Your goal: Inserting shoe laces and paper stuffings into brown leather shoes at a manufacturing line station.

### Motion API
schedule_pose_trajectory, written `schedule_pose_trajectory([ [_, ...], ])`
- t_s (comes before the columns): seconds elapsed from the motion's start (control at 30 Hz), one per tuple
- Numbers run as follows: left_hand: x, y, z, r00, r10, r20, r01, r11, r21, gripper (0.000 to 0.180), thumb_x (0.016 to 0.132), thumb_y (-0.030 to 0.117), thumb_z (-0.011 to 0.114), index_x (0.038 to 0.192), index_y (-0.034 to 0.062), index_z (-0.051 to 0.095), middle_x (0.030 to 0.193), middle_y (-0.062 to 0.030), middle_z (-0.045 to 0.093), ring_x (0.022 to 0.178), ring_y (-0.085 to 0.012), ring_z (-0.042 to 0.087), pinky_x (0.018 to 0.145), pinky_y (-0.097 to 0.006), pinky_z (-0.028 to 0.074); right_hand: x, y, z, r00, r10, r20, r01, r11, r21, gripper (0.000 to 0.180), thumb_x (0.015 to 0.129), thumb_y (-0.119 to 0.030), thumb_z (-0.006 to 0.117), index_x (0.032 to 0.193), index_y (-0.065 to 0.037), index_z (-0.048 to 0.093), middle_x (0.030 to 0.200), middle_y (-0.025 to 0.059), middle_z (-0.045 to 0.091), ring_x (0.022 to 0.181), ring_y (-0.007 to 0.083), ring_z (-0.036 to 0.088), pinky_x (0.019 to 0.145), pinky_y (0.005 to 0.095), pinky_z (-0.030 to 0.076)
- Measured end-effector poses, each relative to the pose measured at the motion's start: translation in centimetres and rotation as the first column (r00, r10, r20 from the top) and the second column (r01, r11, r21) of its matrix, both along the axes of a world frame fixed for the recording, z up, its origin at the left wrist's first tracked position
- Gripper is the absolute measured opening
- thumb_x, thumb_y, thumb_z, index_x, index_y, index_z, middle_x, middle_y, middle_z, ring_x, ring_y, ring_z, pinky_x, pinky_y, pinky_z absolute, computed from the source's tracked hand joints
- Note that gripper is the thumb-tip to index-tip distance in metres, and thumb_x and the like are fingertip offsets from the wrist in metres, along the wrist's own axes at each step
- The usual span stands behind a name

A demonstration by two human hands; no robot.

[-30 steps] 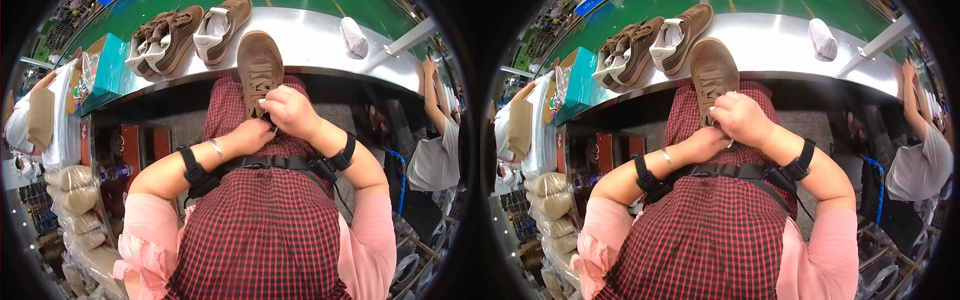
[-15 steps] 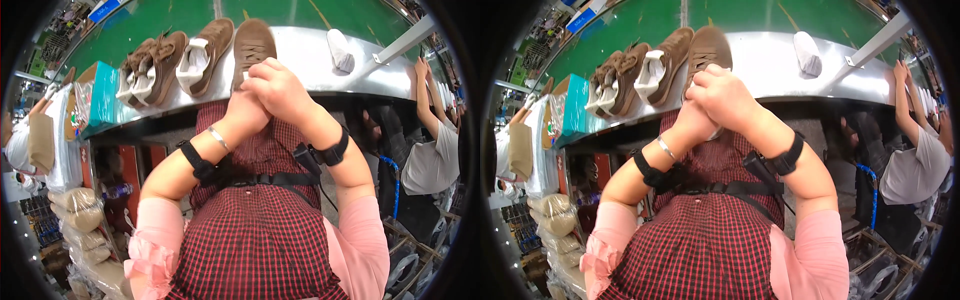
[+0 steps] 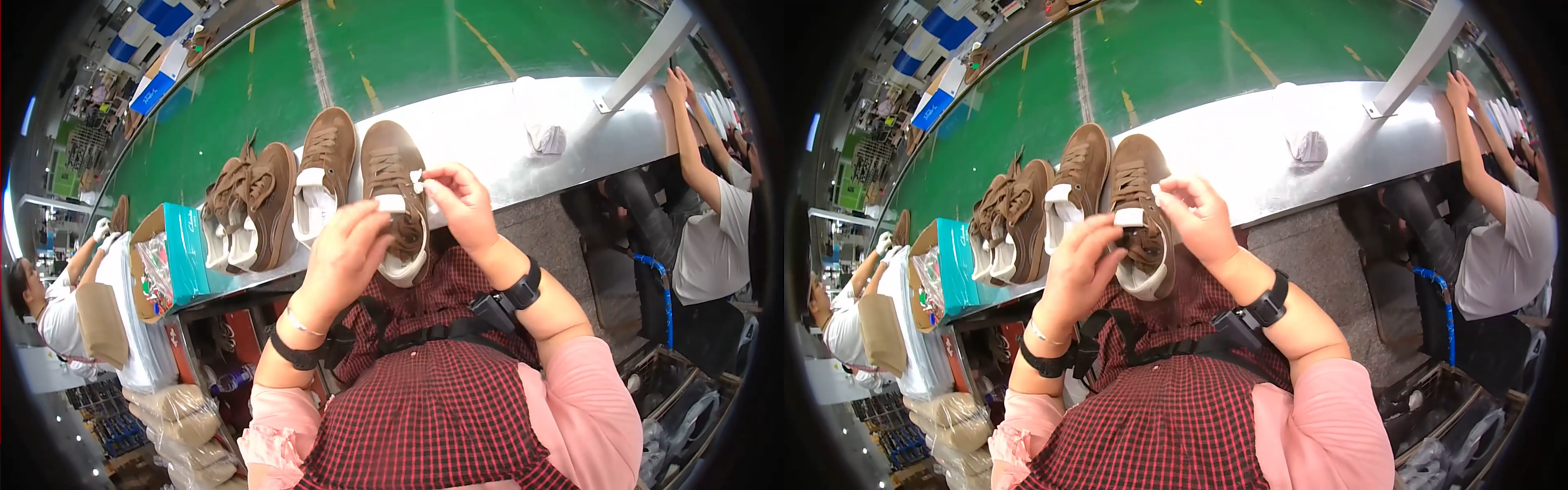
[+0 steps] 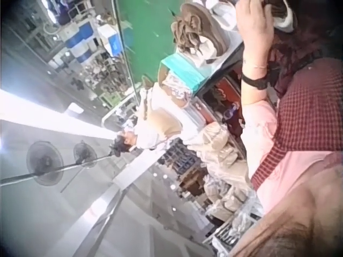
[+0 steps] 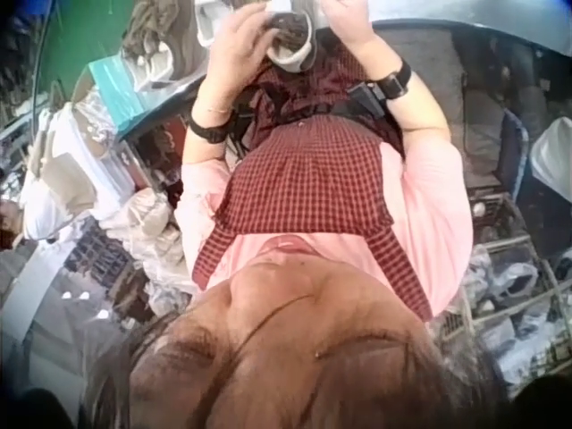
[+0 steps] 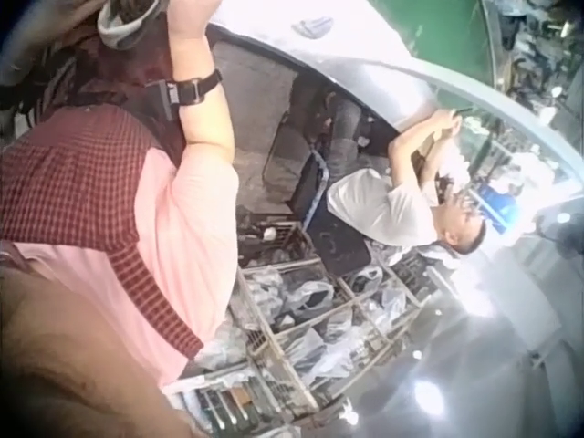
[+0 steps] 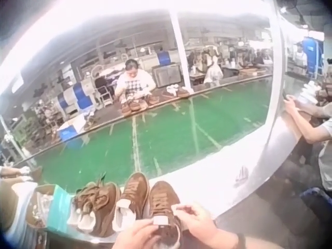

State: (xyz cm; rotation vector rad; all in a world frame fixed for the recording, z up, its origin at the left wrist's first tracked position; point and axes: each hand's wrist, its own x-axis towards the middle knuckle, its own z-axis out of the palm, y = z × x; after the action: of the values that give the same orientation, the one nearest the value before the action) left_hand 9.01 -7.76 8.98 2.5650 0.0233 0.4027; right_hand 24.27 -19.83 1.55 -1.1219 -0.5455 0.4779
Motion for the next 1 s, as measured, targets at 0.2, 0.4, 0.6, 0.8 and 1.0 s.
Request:
schedule_pose_trajectory([
  [0.2, 4.1, 1.1, -5.7, 0.918, 0.215, 0.332, -0.26, 0.961, 0.098, 0.034, 0.064, -0.008, 0.055, 0.097, -0.0005, 0.058, 0.106, -0.0167, 0.058, 0.097, -0.0347, 0.054, 0.087, -0.042, 0.045, -1.5, 2.8, 1.1, 0.593, -0.06, 0.803, 0.377, 0.902, -0.211, 0.023, 0.072, -0.004, 0.062, 0.094, -0.006, 0.059, 0.099, 0.0101, 0.059, 0.088, 0.0311, 0.056, 0.076, 0.0382, 0.047],
  [0.4, 3.8, 0.4, -7.4, 0.805, 0.425, 0.414, -0.328, 0.9, -0.286, 0.022, 0.072, -0.009, 0.059, 0.091, 0.0024, 0.059, 0.105, -0.0143, 0.059, 0.098, -0.0298, 0.057, 0.088, -0.037, 0.045, -2.6, 1.6, -0.1, 0.582, 0.05, 0.812, 0.467, 0.797, -0.384, 0.058, 0.07, 0.002, 0.059, 0.125, -0.01, 0.044, 0.126, 0.016, 0.047, 0.109, 0.0369, 0.048, 0.092, 0.044, 0.04],
  [0.6, 5.0, 0.4, -6.3, 0.829, 0.378, 0.411, -0.339, 0.926, -0.169, 0.03, 0.065, -0.007, 0.061, 0.094, 0.0027, 0.058, 0.105, -0.0151, 0.058, 0.096, -0.0339, 0.055, 0.085, -0.041, 0.045, -0.6, 1.9, 1.0, 0.773, 0.186, 0.607, 0.24, 0.799, -0.551, 0.071, 0.066, 0.0, 0.064, 0.131, -0.008, 0.037, 0.128, 0.0174, 0.046, 0.116, 0.0395, 0.043, 0.098, 0.0439, 0.037],
  [0.8, 0.5, -1.6, -3.0, 0.812, 0.342, 0.473, -0.291, 0.94, -0.178, 0.017, 0.075, 0.001, 0.065, 0.09, 0.0008, 0.058, 0.097, -0.0152, 0.06, 0.09, -0.0325, 0.058, 0.082, -0.039, 0.046, -1.0, 0.8, 0.4, 0.682, 0.118, 0.722, 0.256, 0.886, -0.386, 0.062, 0.071, -0.012, 0.066, 0.128, -0.007, 0.042, 0.128, 0.0205, 0.044, 0.118, 0.0396, 0.044, 0.098, 0.0431, 0.038],
  [1.0, 1.2, -3.7, -3.2, 0.925, 0.084, -0.37, -0.089, 0.996, 0.003, 0.044, 0.084, 0.042, 0.057, 0.089, -0.0009, 0.064, 0.088, -0.0201, 0.062, 0.086, -0.035, 0.06, 0.08, -0.041, 0.047, -0.8, 0.4, 1.9, 0.776, 0.259, 0.576, 0.052, 0.883, -0.467, 0.037, 0.076, -0.015, 0.069, 0.11, -0.007, 0.06, 0.126, 0.0186, 0.049, 0.096, 0.0304, 0.061, 0.073, 0.033, 0.052],
])
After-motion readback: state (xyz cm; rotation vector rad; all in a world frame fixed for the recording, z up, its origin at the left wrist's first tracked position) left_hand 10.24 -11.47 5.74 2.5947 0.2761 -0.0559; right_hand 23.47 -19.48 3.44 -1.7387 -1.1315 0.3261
